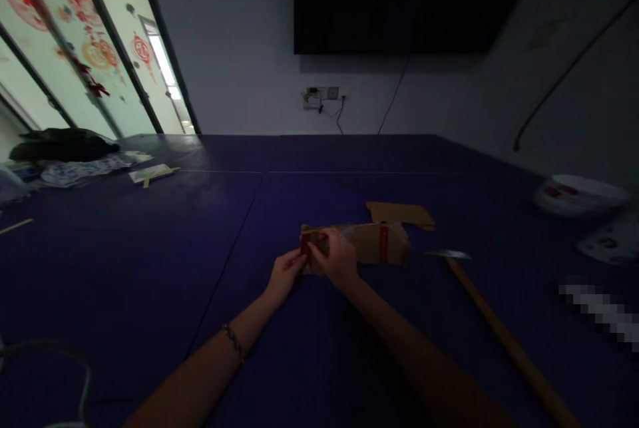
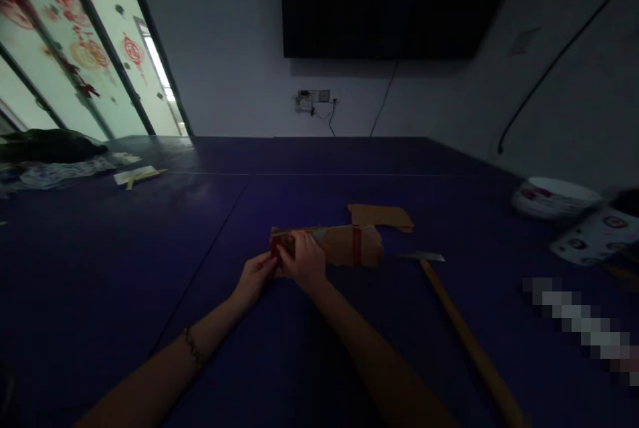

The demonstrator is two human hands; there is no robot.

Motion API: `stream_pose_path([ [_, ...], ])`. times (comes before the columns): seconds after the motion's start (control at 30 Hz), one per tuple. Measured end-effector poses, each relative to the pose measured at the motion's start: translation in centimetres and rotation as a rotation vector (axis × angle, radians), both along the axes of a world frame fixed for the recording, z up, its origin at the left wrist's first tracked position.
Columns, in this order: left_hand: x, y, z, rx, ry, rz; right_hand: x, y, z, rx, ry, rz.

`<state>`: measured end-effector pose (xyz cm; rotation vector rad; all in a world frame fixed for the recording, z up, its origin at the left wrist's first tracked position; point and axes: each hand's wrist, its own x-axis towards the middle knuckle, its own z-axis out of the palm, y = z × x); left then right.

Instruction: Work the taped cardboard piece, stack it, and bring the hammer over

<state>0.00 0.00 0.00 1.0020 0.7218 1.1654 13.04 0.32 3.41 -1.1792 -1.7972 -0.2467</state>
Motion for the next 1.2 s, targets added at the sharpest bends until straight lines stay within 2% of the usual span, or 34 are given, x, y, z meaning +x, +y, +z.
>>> stream_pose_path([
  [0.17, 0.0, -0.3, 0.4, 0.013, 0.039, 0.025, 0.0, 0.2, 0.0, 0.013, -0.083, 0.004],
  [0.4, -0.1, -0.7, 0.8, 0.028, 0.152, 0.096, -0.2, -0.1, -0.7, 0.148, -0.151, 0.140],
  [0.47, 0.0, -0.7, 0.9, 0.019, 0.146, 0.110, -0.1, -0.3, -0.8, 0.210, -0.187, 0.171],
  [0.6, 0.1, -0.6, 0.8, -0.009, 0.119, 0.111, 0.2, -0.7, -0.9, 0.429, -0.255, 0.226],
  [0.7, 0.1, -0.4, 0.6, -0.026, 0.065, 0.147, 0.2, -1.2, -1.0, 0.464, -0.243, 0.280],
  [0.77, 0.1, -0.4, 0.6, -0.022, 0.034, 0.175, -0.2, -1.5, -1.1, 0.470, -0.189, 0.362],
  [0.83, 0.1, -0.4, 0.5, -0.022, 0.030, 0.162, -0.8, -1.8, -1.2, 0.411, -0.040, 0.428],
  [0.87, 0.1, -0.4, 0.5, -0.027, 0.034, 0.149, -1.1, -1.9, -1.2, 0.339, 0.071, 0.412],
  [0.9, 0.1, -0.4, 0.5, -0.034, 0.039, 0.138, -1.3, -1.8, -1.2, 0.242, 0.192, 0.360],
  [1.0, 0.2, -0.5, 0.4, -0.055, 0.048, 0.126, -1.6, -1.5, -1.0, -0.049, 0.480, 0.068],
  [1.07, 0.2, -0.5, 0.4, -0.055, 0.047, 0.114, -1.5, -1.3, -0.6, -0.161, 0.499, -0.041],
  [1.2, 0.1, -0.4, 0.3, -0.039, 0.044, 0.090, -1.3, -1.2, -0.1, -0.285, 0.270, -0.050],
])
